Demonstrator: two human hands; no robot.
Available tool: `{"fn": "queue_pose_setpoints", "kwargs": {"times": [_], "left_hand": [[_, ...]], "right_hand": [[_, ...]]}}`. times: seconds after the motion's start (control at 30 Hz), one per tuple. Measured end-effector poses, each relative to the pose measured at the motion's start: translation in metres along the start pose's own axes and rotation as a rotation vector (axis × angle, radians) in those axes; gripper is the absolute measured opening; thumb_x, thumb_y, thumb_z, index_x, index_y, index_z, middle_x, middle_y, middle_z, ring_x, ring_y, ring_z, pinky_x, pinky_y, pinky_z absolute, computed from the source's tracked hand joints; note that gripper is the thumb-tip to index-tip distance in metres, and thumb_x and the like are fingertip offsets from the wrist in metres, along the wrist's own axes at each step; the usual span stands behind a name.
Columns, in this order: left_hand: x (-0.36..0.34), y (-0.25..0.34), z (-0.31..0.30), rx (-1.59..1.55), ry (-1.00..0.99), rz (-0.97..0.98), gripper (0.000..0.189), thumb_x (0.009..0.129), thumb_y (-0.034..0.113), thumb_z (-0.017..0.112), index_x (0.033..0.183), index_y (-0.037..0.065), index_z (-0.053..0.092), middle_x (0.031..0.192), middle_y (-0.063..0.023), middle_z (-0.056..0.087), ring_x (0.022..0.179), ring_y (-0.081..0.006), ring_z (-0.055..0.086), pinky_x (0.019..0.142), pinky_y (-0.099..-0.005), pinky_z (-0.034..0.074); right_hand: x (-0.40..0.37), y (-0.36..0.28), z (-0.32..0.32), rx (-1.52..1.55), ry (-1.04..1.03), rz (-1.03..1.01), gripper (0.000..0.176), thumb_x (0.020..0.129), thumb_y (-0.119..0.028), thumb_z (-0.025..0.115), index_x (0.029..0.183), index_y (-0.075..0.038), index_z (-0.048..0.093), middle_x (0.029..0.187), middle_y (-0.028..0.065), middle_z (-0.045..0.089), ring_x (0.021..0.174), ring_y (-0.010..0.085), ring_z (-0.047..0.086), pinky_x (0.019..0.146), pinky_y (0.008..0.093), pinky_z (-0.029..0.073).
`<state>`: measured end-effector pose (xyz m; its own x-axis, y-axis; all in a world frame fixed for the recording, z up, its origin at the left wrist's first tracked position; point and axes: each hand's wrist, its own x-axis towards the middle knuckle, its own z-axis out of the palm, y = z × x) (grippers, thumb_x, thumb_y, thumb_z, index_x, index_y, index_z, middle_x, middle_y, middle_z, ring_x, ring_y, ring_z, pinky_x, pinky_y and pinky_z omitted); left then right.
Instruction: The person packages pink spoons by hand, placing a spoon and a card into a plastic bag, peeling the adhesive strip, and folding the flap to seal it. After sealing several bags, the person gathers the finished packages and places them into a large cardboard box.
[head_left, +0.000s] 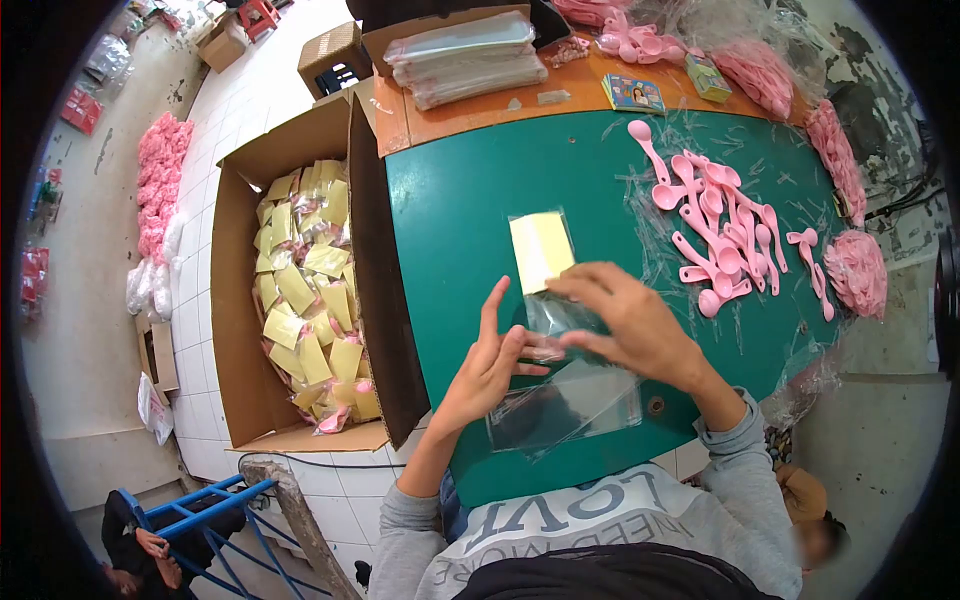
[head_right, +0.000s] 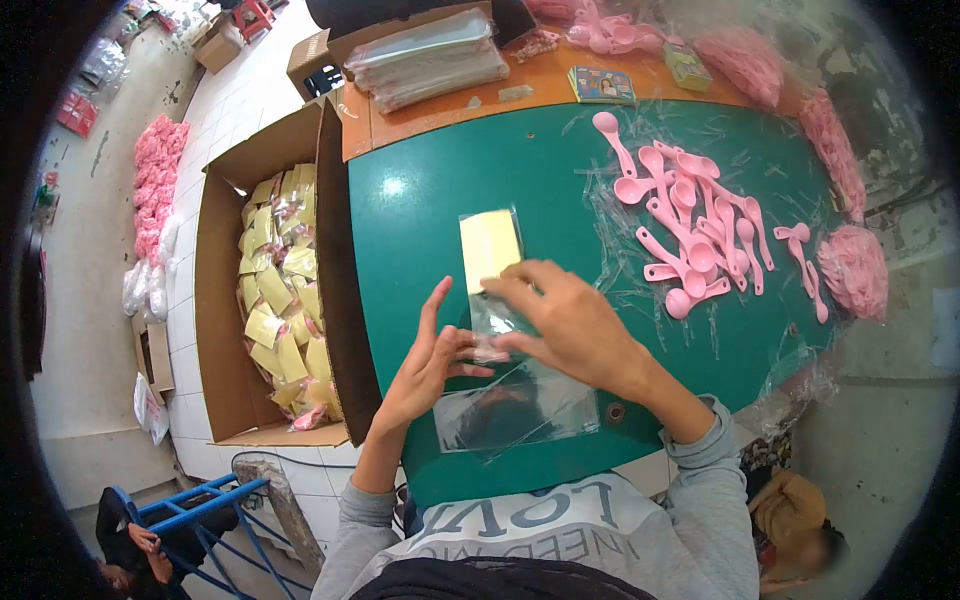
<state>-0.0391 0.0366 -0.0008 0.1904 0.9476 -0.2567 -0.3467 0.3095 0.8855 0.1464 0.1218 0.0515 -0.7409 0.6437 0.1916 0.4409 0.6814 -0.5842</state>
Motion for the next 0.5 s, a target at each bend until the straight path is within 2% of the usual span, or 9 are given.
{"fn": "queue_pose_setpoints", "kwargs": {"times": [0.1, 0.2, 0.3, 0.5], "left_hand": [[0.002, -0.012, -0.005, 0.159, 0.030, 0.023, 0.059, 0.098, 0.009, 0.035, 0.144, 0.006, -0.002, 0.106, -0.0211, 0.062, 0.098, -0.0249, 0.064, 0.082, -0.0346, 0.054], [0.001, -0.013, -0.007, 0.135, 0.003, 0.003, 0.059, 0.098, 0.008, 0.035, 0.144, 0.007, -0.002, 0.108, -0.0210, 0.062, 0.100, -0.0253, 0.063, 0.084, -0.0364, 0.054], [0.001, -0.014, -0.008, 0.153, 0.012, -0.042, 0.059, 0.098, 0.006, 0.034, 0.145, 0.014, 0.001, 0.111, -0.0212, 0.059, 0.101, -0.0260, 0.061, 0.085, -0.0366, 0.054], [0.000, -0.012, -0.007, 0.023, 0.045, -0.099, 0.055, 0.098, 0.011, 0.038, 0.145, 0.012, 0.010, 0.103, -0.0177, 0.062, 0.097, -0.0241, 0.063, 0.084, -0.0370, 0.054]], "right_hand": [[-0.005, 0.000, 0.010, -0.047, -0.076, -0.030, 0.035, 0.073, -0.015, 0.071, 0.104, -0.005, 0.057, 0.103, 0.0126, 0.054, 0.097, 0.0292, 0.053, 0.082, 0.0394, 0.044], [-0.007, 0.003, 0.022, 0.014, -0.098, -0.019, 0.025, 0.073, -0.011, 0.068, 0.095, -0.005, 0.057, 0.095, 0.0116, 0.051, 0.092, 0.0283, 0.051, 0.079, 0.0390, 0.043], [-0.004, 0.004, 0.031, 0.058, -0.119, -0.018, 0.018, 0.074, -0.010, 0.066, 0.088, -0.005, 0.055, 0.090, 0.0114, 0.050, 0.089, 0.0282, 0.051, 0.078, 0.0387, 0.043], [-0.003, 0.003, 0.043, 0.031, -0.120, -0.077, 0.014, 0.074, -0.010, 0.064, 0.080, -0.004, 0.053, 0.087, 0.0111, 0.049, 0.087, 0.0277, 0.050, 0.078, 0.0397, 0.041]]}}
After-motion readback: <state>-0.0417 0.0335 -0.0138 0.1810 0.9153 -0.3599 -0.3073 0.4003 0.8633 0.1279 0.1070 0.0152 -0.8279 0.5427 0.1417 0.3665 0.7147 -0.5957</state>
